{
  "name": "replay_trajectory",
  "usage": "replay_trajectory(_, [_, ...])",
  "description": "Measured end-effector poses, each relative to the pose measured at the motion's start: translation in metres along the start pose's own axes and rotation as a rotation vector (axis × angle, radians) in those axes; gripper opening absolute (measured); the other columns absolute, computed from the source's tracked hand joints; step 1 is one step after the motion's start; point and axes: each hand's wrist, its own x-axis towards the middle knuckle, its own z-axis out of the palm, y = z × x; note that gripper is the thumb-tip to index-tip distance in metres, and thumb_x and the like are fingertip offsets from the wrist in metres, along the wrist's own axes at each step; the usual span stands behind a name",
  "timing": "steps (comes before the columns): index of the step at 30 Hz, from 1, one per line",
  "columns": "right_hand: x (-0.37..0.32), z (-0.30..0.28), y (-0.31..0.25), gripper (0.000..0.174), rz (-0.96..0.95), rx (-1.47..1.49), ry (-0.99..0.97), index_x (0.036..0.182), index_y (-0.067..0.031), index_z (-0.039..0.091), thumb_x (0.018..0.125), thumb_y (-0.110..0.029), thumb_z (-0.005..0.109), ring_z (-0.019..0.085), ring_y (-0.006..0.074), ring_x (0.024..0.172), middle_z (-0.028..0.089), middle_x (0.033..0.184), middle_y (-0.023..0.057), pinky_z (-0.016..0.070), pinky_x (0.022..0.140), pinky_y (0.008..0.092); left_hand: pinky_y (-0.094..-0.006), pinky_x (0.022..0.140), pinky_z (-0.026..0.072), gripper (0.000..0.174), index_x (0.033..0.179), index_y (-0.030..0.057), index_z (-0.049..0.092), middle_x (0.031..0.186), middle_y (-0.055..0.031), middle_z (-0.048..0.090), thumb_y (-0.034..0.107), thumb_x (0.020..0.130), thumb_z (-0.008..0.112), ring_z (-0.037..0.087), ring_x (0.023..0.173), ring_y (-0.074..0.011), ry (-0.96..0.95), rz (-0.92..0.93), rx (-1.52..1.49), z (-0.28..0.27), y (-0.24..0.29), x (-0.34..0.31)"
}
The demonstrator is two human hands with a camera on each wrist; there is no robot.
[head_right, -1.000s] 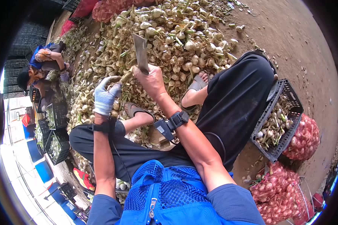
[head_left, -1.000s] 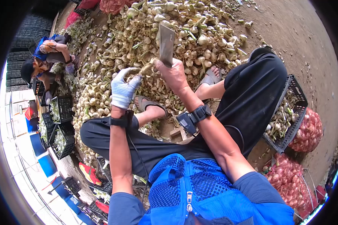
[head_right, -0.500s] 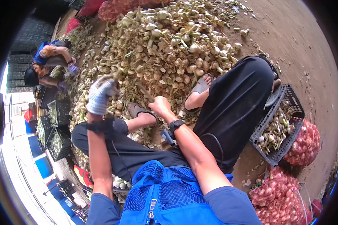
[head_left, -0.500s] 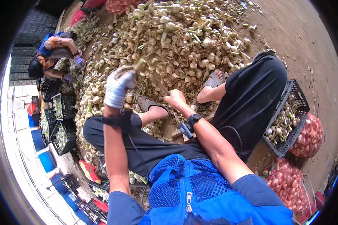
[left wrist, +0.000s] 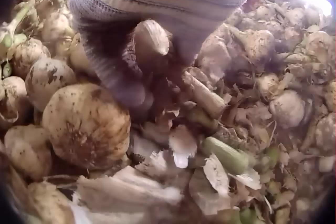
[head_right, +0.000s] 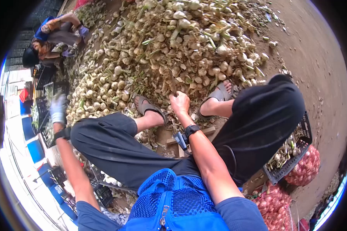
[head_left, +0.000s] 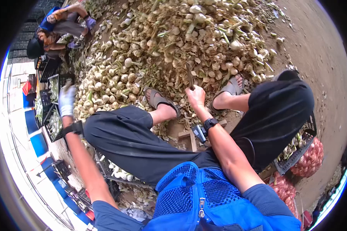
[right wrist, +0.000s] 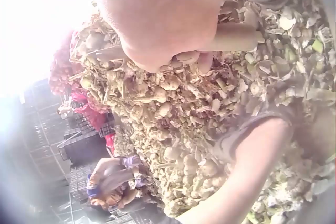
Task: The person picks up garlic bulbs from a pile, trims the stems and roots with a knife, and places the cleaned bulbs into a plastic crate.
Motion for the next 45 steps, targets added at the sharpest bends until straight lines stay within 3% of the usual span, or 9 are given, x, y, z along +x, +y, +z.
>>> replay_trajectory(5, [-0.004,0.014,0.01,0.029,-0.005,0.026,-0.007,0.08,0.0006,0.067,0.079,-0.028,0.062,0.063,0.0383,0.069,0.065,0.071,0.0217,0.0494,0.069,0.0449,-0.0267,0.068,0.0518,0.061,0.141,0.0074,0.052,0.118,-0.0082,0.067,0.035,0.091,0.071,0.064,0.082,-0.0115,-0.201,-0.233,-0.206,0.171,0.0,-0.001])
replay_trajectory(10, [0.005,0.034,0.033,0.027,0.062,0.096,-0.043,0.07,-0.0011,0.058,0.084,-0.023,0.067,0.055,0.0074,0.058,0.053,0.059,-0.0014,0.0471,0.056,0.031,-0.028,0.048,0.0492,0.062,0.146,0.0093,0.043,0.095,-0.0074,0.069,0.032,0.094,0.068,0.063,0.062,-0.0146,-0.265,-0.27,-0.235,0.288,-0.04,0.058])
replay_trajectory(14, [0.007,0.041,0.032,0.023,0.22,0.216,-0.084,0.072,-0.0026,0.06,0.085,-0.02,0.067,0.054,0.0071,0.055,0.056,0.062,-0.0028,0.0475,0.053,0.0262,-0.0314,0.048,0.0517,0.073,0.15,0.0039,0.037,0.091,-0.0111,0.071,0.037,0.092,0.067,0.067,0.059,-0.0163,-0.246,-0.334,-0.134,0.338,-0.046,0.093])
replay_trajectory(18, [0.01,0.047,0.042,0.023,0.18,0.14,-0.051,0.068,-0.0041,0.056,0.084,-0.018,0.066,0.042,0.006,0.055,0.052,0.06,-0.004,0.038,0.05,0.0287,-0.0402,0.108,0.0412,0.095,0.151,0.0058,0.035,0.136,-0.0271,0.058,0.058,0.081,0.071,0.054,0.128,-0.0408,-0.217,-0.286,0.217,0.381,-0.071,0.13])
replay_trajectory(19, [0.01,0.045,0.037,0.024,0.185,0.144,-0.055,0.068,-0.003,0.056,0.084,-0.018,0.065,0.042,0.0071,0.056,0.05,0.059,-0.0029,0.0391,0.052,0.0293,-0.042,0.104,0.0445,0.096,0.15,0.0058,0.037,0.133,-0.0264,0.06,0.058,0.078,0.073,0.058,0.124,-0.0403,-0.207,-0.298,0.253,0.386,-0.068,0.132])
replay_trajectory(26, [0.013,0.046,0.026,0.027,0.21,0.049,-0.094,0.077,0.0007,0.062,0.082,-0.026,0.066,0.048,0.0144,0.059,0.055,0.06,0.009,0.0461,0.061,0.0347,-0.0377,0.096,0.0504,0.065,0.132,0.0164,0.058,0.119,-0.0143,0.07,0.03,0.073,0.081,0.067,0.109,-0.0295,-0.061,-0.282,0.158,0.401,-0.091,0.127])
replay_trajectory(33, [0.006,0.056,0.008,0.028,0.162,0.391,-0.09,0.07,-0.0012,0.058,0.084,-0.023,0.067,0.044,0.0084,0.059,0.052,0.058,0.0006,0.0426,0.056,0.0314,-0.0349,0.086,0.057,0.075,0.143,0.0068,0.039,0.119,-0.0113,0.065,0.001,0.08,0.079,0.068,0.099,-0.022,-0.166,-0.384,-1.065,0.329,0.021,0.051])
replay_trajectory(40, [-0.014,0.017,-0.081,0.022,-0.044,0.569,-0.079,0.075,-0.0014,0.061,0.086,-0.021,0.066,0.052,0.0097,0.051,0.055,0.059,0.0001,0.0447,0.05,0.0315,-0.033,0.086,0.0595,0.076,0.143,0.0121,0.041,0.12,-0.0111,0.063,-0.011,0.078,0.071,0.066,0.103,-0.0213,-0.265,0.081,-1.006,0.213,0.096,0.025])
replay_trajectory(45, [-0.038,-0.03,-0.143,0.02,-0.384,0.454,0.032,0.08,0.0,0.064,0.089,-0.018,0.065,0.055,0.0146,0.057,0.056,0.063,0.0158,0.0457,0.057,0.0344,-0.0326,0.079,0.0582,0.068,0.141,0.0066,0.044,0.119,-0.0094,0.064,-0.008,0.078,0.063,0.066,0.1,-0.0205,-0.337,0.27,-0.808,0.115,0.181,-0.019])
